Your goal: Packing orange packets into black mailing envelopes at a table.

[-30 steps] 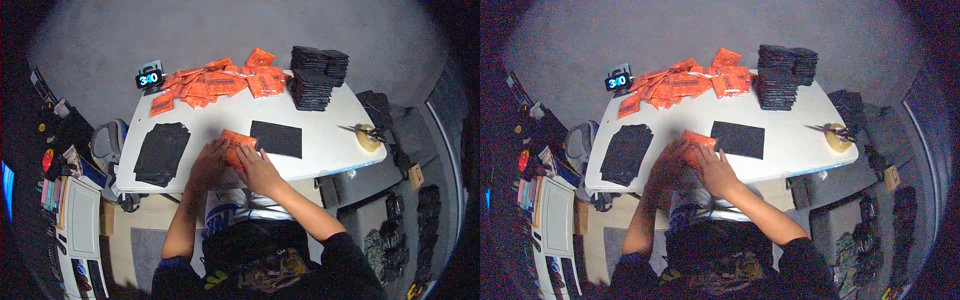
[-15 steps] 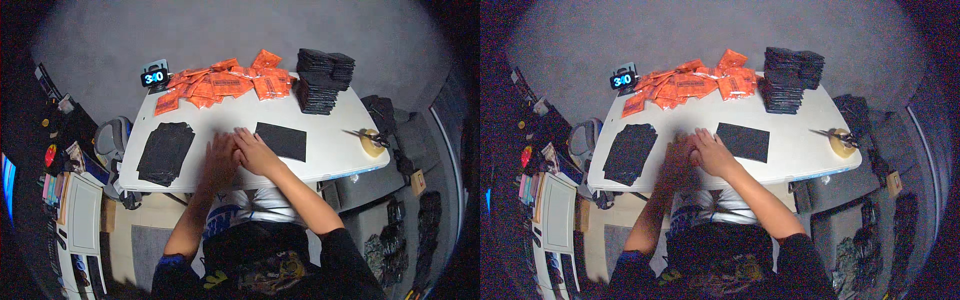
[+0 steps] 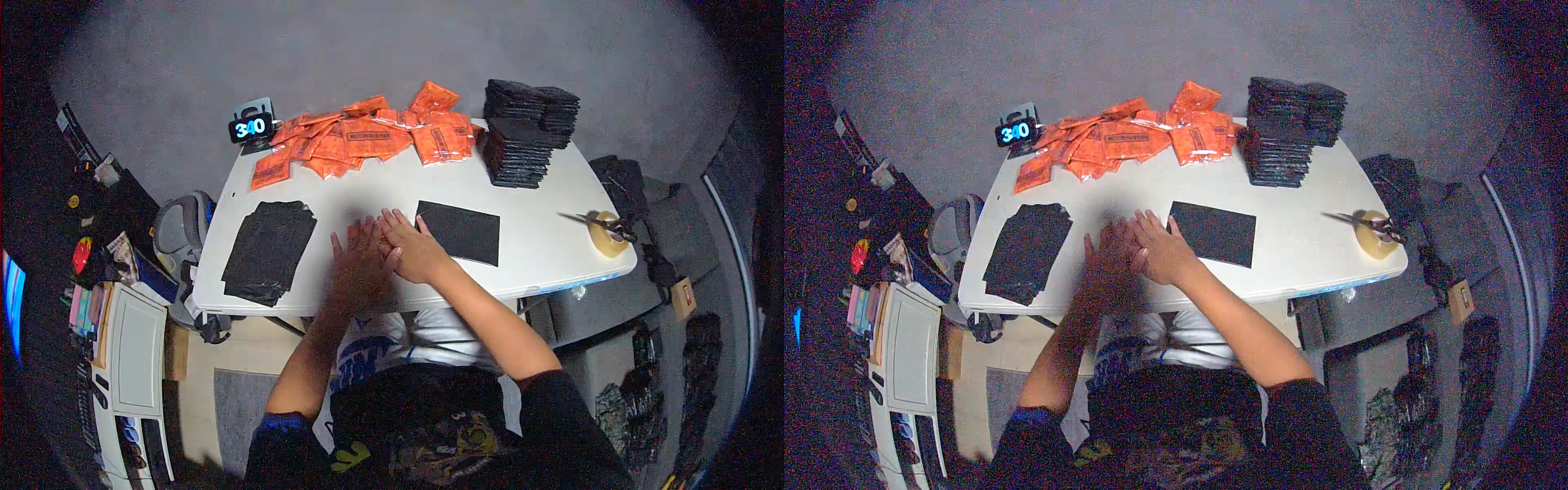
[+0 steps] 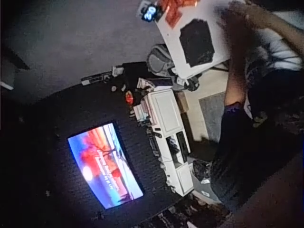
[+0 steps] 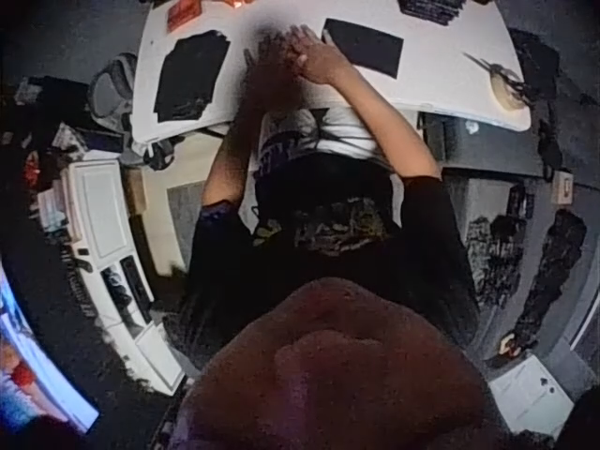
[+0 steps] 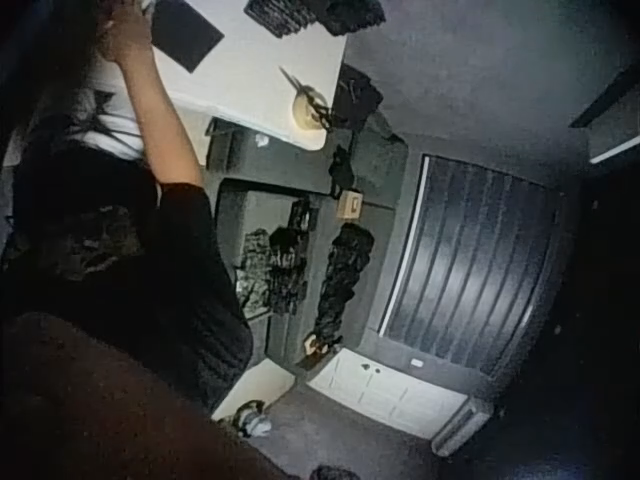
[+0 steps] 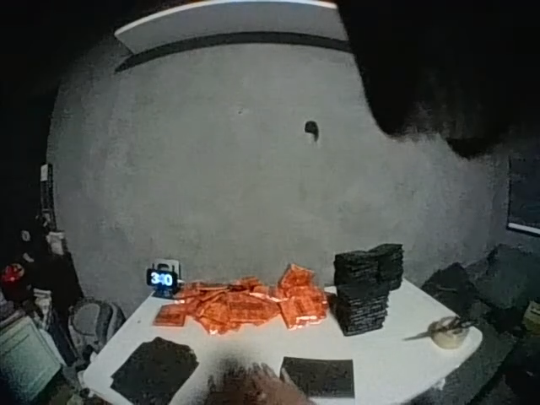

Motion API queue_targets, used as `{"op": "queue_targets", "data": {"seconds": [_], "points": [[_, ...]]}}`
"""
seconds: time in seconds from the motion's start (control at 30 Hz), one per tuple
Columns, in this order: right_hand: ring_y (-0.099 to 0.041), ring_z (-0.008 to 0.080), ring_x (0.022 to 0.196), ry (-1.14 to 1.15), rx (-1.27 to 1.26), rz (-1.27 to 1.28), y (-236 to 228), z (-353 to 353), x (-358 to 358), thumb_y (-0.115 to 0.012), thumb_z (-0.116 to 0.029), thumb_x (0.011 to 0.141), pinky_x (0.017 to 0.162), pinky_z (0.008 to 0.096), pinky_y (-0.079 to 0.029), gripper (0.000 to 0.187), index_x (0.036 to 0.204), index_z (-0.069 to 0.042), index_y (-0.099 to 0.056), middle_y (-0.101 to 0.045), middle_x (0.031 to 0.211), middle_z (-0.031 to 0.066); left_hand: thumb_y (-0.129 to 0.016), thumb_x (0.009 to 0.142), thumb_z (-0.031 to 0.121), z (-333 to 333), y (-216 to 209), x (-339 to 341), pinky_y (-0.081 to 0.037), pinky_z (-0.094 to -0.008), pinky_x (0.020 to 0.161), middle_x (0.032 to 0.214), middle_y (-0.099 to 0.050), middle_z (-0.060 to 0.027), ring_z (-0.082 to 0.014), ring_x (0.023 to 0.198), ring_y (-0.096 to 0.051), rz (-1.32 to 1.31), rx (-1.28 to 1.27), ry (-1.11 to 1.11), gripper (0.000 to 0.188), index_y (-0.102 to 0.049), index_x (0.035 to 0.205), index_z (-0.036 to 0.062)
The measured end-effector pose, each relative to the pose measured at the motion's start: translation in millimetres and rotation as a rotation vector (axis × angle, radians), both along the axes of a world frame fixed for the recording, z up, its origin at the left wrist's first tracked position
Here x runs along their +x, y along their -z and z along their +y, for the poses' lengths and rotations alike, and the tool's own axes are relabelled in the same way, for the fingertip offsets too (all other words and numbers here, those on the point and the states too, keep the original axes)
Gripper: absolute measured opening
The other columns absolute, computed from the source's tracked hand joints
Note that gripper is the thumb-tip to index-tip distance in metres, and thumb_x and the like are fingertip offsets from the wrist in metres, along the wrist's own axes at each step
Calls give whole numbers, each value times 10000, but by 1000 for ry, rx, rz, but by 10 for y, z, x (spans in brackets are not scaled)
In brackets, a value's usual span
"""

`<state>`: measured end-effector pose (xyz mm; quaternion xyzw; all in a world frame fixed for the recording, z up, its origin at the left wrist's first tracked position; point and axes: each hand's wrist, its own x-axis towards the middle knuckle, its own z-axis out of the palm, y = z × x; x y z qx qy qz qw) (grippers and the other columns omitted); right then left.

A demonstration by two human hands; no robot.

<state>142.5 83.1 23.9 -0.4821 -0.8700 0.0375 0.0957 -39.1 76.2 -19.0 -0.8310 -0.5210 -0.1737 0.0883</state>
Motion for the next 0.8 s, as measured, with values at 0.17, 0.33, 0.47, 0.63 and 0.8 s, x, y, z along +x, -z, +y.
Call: {"op": "queue_targets", "data": {"seconds": [0.17,0.33,0.47,0.63,0.8], "points": [[-176,365,1634,32,-20,32,-12,-15,26,-406,-277,1015,1279,655,-180,726,1674,-26,-235,-198,1763,175,-470,1067,576,-12,-113,61,-203,-797,1174,1634,-402,-257,-493,1507,-375,-37,-70,-2,776,-407,1570,-11],[-144,349,1642,45,-62,-12,-36,-38,-2,-372,-247,1009,1291,643,-155,724,1681,-30,-214,-162,1775,157,-455,1074,575,-47,-96,20,-238,-804,1155,1621,-409,-263,-458,1515,-373,-15,-2,-8,768,-415,1557,-20],[-151,349,1641,60,-69,-48,-25,-35,-4,-392,-258,1019,1292,638,-158,722,1679,-24,-215,-159,1774,162,-459,1068,588,-63,-128,-27,-255,-808,1144,1625,-402,-262,-418,1538,-355,1,-68,-9,785,-415,1554,-26],[-208,363,1624,117,-49,-3,-5,-36,6,-441,-385,1077,1286,631,-177,734,1667,-3,-228,-190,1760,190,-491,1050,599,-36,-72,-175,-256,-803,1150,1629,-397,-259,-412,1539,-357,39,-12,31,813,-408,1555,-33],[-255,374,1607,135,-3,59,107,-208,120,-452,-428,1093,1275,632,-204,736,1651,14,-262,-251,1734,213,-534,1033,560,-81,-22,-267,-279,-801,1141,1634,-386,-271,-446,1541,-338,100,-4,-17,807,-411,1558,-40]]}}
